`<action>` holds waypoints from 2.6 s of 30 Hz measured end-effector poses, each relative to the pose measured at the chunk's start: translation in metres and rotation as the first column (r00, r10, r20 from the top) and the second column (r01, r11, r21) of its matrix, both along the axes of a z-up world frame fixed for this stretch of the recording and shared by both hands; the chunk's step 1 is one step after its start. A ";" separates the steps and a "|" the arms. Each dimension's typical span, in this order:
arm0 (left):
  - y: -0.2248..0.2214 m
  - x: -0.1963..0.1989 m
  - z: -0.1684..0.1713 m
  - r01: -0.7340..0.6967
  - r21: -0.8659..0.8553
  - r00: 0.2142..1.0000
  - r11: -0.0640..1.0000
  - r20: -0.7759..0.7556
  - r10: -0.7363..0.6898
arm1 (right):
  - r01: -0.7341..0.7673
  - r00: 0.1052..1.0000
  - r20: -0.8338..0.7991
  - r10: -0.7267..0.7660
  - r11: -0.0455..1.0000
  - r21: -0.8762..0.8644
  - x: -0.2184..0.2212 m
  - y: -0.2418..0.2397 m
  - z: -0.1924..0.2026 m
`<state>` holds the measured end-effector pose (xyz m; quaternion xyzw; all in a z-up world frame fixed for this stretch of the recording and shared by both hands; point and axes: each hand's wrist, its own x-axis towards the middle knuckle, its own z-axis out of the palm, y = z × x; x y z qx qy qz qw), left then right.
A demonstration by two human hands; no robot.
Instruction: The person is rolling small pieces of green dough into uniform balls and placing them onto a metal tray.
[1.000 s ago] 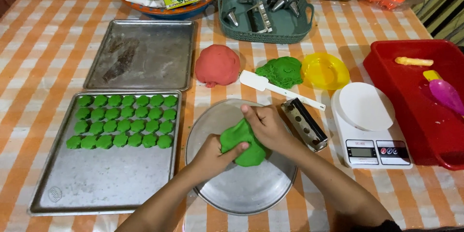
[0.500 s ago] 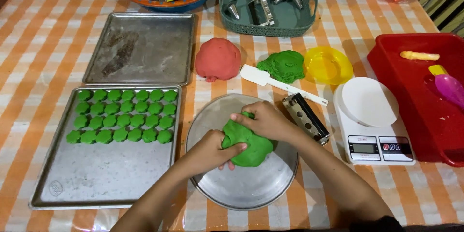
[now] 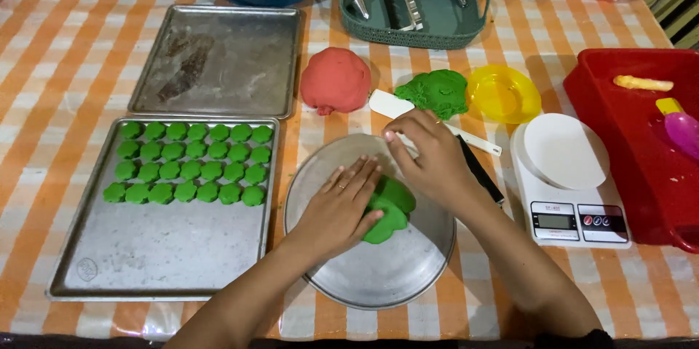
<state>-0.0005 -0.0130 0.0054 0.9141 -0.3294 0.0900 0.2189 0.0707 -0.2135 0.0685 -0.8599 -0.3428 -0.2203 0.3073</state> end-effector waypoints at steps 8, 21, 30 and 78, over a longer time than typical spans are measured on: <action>0.000 0.006 0.001 0.080 0.065 0.953 0.995 -0.297 -0.057 | -0.032 0.991 -0.121 0.052 0.987 0.159 -0.006 0.002 -0.003; 0.009 0.008 0.039 0.129 -0.039 0.839 0.991 -0.528 -0.130 | -0.115 0.993 -0.001 0.117 0.979 -0.167 -0.040 0.042 -0.082; 0.004 0.003 0.025 0.116 -0.008 0.888 0.993 -0.447 -0.107 | -0.076 0.963 -0.257 0.084 0.996 0.042 -0.024 0.035 -0.078; 0.014 0.009 0.004 -0.050 -0.325 0.930 0.945 0.329 0.162 | 0.237 0.826 -0.549 0.125 0.807 0.541 -0.042 -0.022 -0.070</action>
